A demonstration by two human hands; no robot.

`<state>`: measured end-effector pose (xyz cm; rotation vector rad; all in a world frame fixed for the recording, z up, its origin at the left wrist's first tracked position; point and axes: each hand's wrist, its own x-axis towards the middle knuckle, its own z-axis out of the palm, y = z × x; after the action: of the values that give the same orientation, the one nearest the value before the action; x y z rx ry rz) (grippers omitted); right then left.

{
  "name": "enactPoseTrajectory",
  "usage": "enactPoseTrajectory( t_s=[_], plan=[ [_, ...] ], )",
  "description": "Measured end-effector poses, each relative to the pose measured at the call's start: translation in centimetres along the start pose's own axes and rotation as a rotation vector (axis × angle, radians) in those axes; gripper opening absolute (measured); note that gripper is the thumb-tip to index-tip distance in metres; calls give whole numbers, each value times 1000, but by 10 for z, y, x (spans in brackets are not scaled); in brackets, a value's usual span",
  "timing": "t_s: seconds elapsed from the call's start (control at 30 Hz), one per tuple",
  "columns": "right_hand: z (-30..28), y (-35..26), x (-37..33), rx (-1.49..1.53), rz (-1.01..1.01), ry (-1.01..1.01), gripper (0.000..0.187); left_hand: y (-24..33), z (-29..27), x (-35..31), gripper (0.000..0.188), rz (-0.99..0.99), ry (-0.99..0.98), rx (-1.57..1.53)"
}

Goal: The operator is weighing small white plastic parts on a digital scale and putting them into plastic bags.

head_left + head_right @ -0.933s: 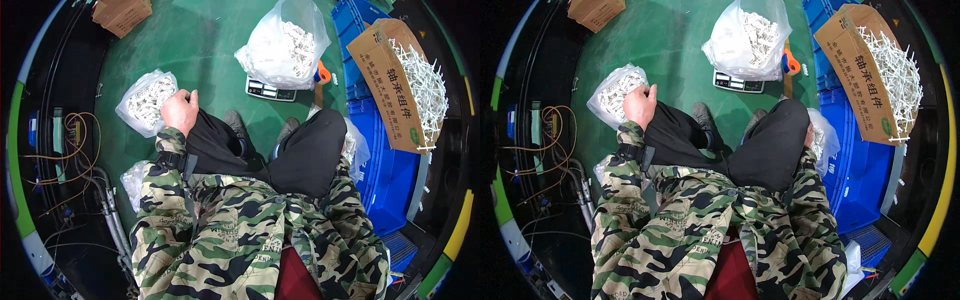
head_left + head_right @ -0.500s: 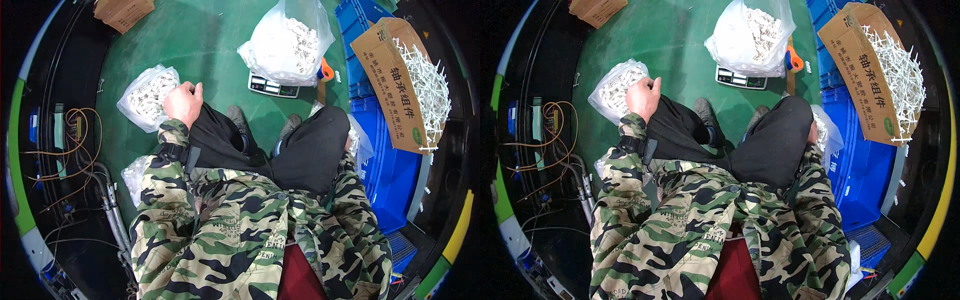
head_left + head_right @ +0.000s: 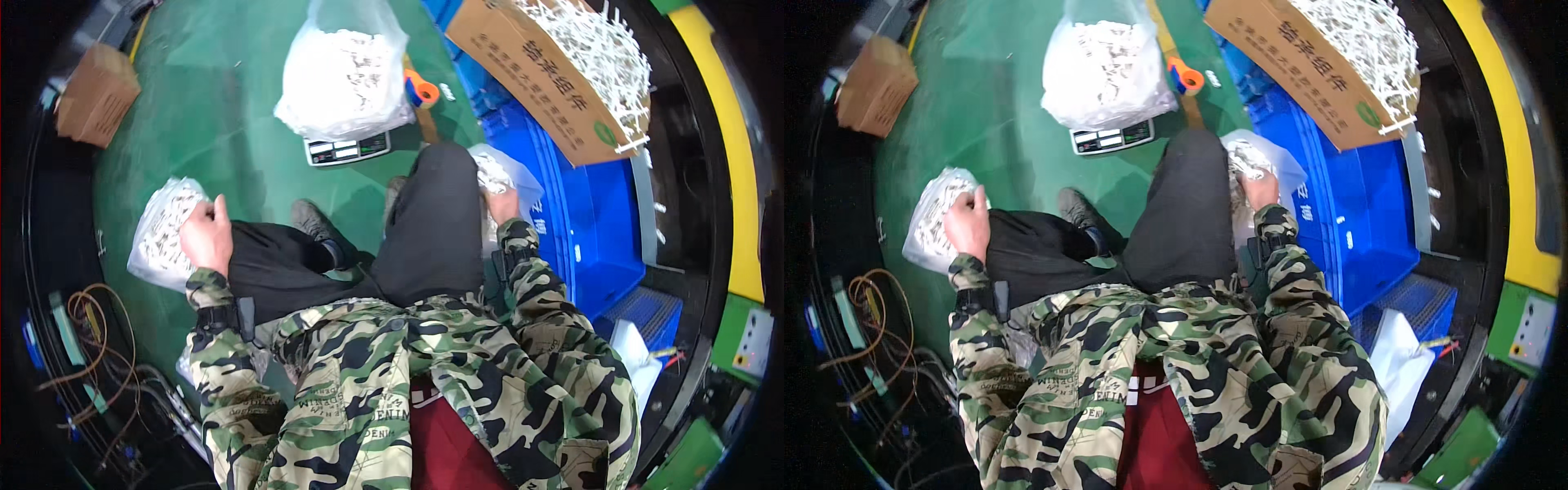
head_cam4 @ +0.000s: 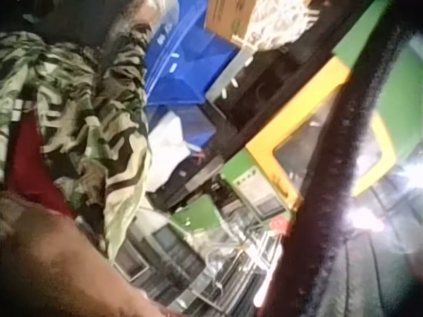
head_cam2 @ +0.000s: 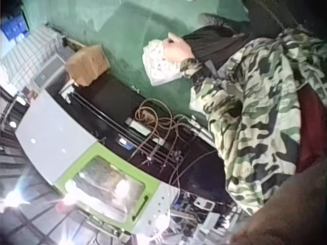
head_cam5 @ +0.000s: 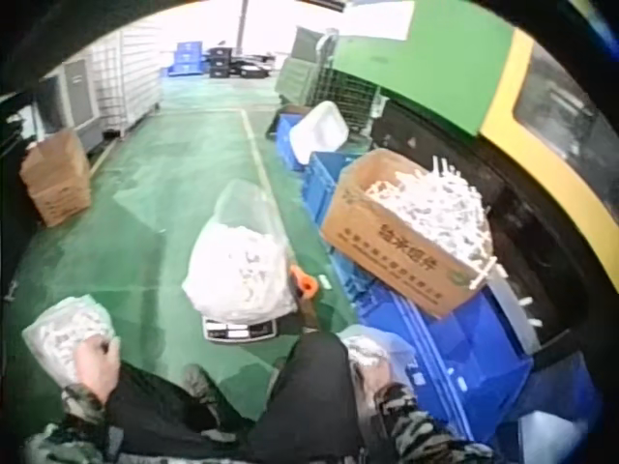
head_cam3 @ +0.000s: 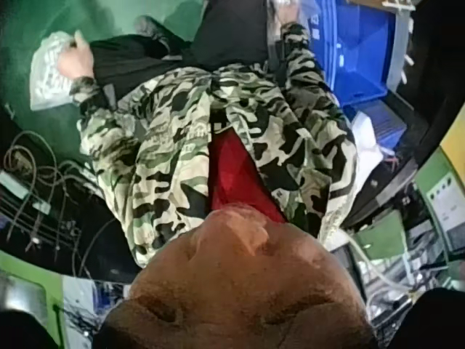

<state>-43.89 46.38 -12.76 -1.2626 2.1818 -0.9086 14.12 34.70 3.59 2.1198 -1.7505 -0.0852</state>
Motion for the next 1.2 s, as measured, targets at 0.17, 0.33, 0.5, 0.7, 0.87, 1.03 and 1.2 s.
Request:
enactPoseTrajectory(
  t_s=[0.17,0.33,0.5,0.7,0.87,1.03,1.2],
  plan=[
    [-47,-25,-14,449,490,-156,25,0,2,0,35,36,-16,-4],
    [-65,-27,-14,734,497,-84,18,0,3,1,35,39,-19,6],
    [-77,-59,-4,904,501,-129,17,2,1,0,35,24,-28,36],
    [-86,-143,21,1020,404,-157,21,4,-2,-1,35,-33,-44,-35],
    [-58,-243,60,1105,281,-445,17,3,-4,-4,33,-30,12,-12],
    [-6,-338,132,1108,96,-594,15,2,-3,-2,32,-31,20,-42],
    [59,-397,205,300,-17,-254,39,1,-5,-2,33,-54,37,-23]
  ],
)
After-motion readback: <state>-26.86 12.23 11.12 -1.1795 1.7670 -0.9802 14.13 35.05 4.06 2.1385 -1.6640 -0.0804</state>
